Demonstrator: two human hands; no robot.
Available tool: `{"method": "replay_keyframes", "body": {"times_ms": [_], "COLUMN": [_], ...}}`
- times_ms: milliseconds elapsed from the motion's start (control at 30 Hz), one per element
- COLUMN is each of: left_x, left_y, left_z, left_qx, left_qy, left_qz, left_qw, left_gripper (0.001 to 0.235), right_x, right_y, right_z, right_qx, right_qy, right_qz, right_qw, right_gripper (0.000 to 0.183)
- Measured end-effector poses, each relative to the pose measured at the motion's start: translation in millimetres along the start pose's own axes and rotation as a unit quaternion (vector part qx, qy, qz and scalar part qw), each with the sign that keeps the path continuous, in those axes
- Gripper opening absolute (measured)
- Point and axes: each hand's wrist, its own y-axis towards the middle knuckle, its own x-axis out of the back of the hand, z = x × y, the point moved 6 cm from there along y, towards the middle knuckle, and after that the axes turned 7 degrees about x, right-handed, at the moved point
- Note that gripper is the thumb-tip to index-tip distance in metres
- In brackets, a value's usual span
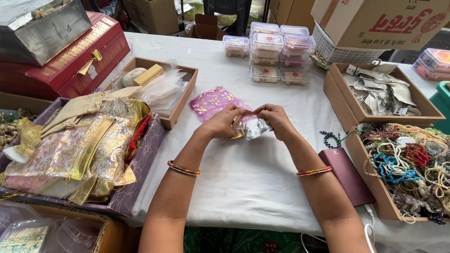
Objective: The person folds a small beige cloth pouch and places it into a clear plastic container, then stacks the container. They repeat this process with a gold-patterned pouch and a pink-patterned pouch, placing each into a container and stacking them on the table.
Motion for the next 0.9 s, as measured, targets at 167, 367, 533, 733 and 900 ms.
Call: {"method": "replay_keyframes", "body": {"times_ms": [167, 367, 533, 733, 900], "left_x": [1.1, 5.0, 1.2, 5.9, 0.7], "left_y": [-3.9, -7.7, -5.4, -4.9, -7.1], "left_z": [-7.5, -12.9, -10.6, -10.6, -7.8], "left_qx": [-0.025, -0.012, -0.026, -0.048, -0.002], "left_qy": [0.003, 0.017, 0.008, 0.010, 0.054], "left_qz": [-0.008, -0.019, -0.019, -0.055, -0.022], "left_qw": [1.000, 1.000, 0.999, 0.997, 0.998], "left_gripper": [0.083, 0.082, 0.093, 0.084, 0.087], "right_x": [5.2, -23.8, -27.4, -65.6, -81.2], "right_y": [-2.8, -11.6, -17.9, -56.7, -51.7], "right_z": [-9.3, 0.2, 12.7, 58.2, 44.3], "right_qx": [0.018, 0.039, 0.102, 0.448, 0.376], "right_qy": [-0.003, 0.071, -0.063, -0.501, -0.592], "right_qz": [-0.141, -0.023, -0.040, -0.067, 0.016], "right_qw": [0.990, 0.996, 0.992, 0.737, 0.713], "right_gripper": [0.023, 0.037, 0.040, 0.018, 0.005]}}
